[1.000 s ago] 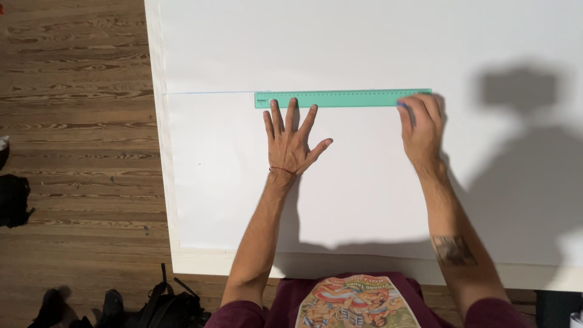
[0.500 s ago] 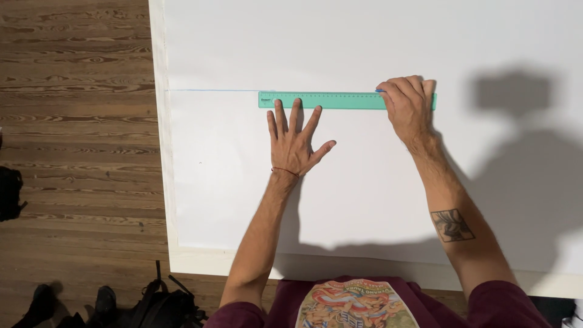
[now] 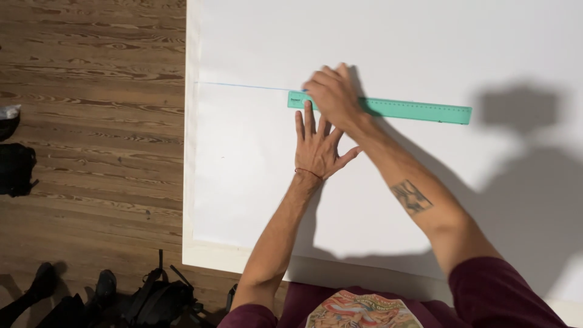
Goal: Unrolling a large sheet of paper on a cutting table and drawing a straight line across it using a ruler and marker.
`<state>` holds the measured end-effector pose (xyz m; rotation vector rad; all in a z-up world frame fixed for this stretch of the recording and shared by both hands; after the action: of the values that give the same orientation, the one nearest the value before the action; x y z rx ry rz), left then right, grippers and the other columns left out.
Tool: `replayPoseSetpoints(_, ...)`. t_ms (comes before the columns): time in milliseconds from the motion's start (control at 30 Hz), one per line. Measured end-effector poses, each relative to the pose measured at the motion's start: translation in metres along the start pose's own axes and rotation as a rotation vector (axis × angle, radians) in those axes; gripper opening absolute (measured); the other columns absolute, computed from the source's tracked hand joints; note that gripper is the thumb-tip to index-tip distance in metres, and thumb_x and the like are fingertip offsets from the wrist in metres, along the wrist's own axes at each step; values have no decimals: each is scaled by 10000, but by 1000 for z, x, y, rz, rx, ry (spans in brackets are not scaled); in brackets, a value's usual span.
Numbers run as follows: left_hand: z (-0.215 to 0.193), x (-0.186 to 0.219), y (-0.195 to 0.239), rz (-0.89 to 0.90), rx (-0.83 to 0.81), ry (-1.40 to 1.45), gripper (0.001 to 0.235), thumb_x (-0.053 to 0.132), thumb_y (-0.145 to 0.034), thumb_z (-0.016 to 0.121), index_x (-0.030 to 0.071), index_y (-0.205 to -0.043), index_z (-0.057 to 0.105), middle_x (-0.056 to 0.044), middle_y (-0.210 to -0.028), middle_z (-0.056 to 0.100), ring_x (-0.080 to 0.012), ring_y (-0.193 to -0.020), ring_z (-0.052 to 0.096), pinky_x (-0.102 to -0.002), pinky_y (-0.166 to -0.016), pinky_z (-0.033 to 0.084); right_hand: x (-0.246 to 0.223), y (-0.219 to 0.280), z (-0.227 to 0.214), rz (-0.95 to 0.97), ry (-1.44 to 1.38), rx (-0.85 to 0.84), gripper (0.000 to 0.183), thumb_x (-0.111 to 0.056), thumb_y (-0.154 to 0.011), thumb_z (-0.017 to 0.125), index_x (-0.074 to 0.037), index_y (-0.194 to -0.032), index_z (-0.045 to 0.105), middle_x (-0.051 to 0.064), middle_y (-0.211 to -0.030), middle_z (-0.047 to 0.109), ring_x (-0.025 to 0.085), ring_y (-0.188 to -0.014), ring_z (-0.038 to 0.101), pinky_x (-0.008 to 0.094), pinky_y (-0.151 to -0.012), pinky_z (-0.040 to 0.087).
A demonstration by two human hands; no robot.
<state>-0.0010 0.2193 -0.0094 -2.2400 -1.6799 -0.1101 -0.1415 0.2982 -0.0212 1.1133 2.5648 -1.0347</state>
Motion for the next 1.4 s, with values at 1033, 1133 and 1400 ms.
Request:
replayPoseSetpoints(1033,61,210,-4,254,220,94,896,934,-1016,503,314,-1637,684,-135,-1688,635,-615,-1601,511,-827,-1389,257,0,418,-343,635,231,310,64,-28,-1259,664,26,-1259,698,253,-1476,747,546,-1440,680,622,-1234,523)
replayPoseSetpoints(1133,77,245,-8,257,247,75,910,943,-1023,511,315,-1665,663,-135,-1698,626,-620,-1584,523,-813,-1363,303,59,442,-375,539,297,269,117,-103,-1278,641,6,-1304,674,241,-1643,714,501,-1531,626,574,-1298,447)
replayPoseSetpoints(1400,88,254,-27,201,145,-13,958,1007,-973,565,388,-1699,649,-92,-1730,614,-579,-1639,460,-763,-1393,230,139,426,-395,395,330,172,52,-84,-1235,699,-39,-1254,682,190,-1620,777,421,-1536,667,511,-1339,446)
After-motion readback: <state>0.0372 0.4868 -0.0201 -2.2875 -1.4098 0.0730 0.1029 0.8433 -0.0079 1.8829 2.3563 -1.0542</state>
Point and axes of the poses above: each hand's wrist, its own y-axis away from the middle knuckle, its own z-axis out of the palm, x = y × z, the point moved 4 cm from there along -y, towards the middle knuckle
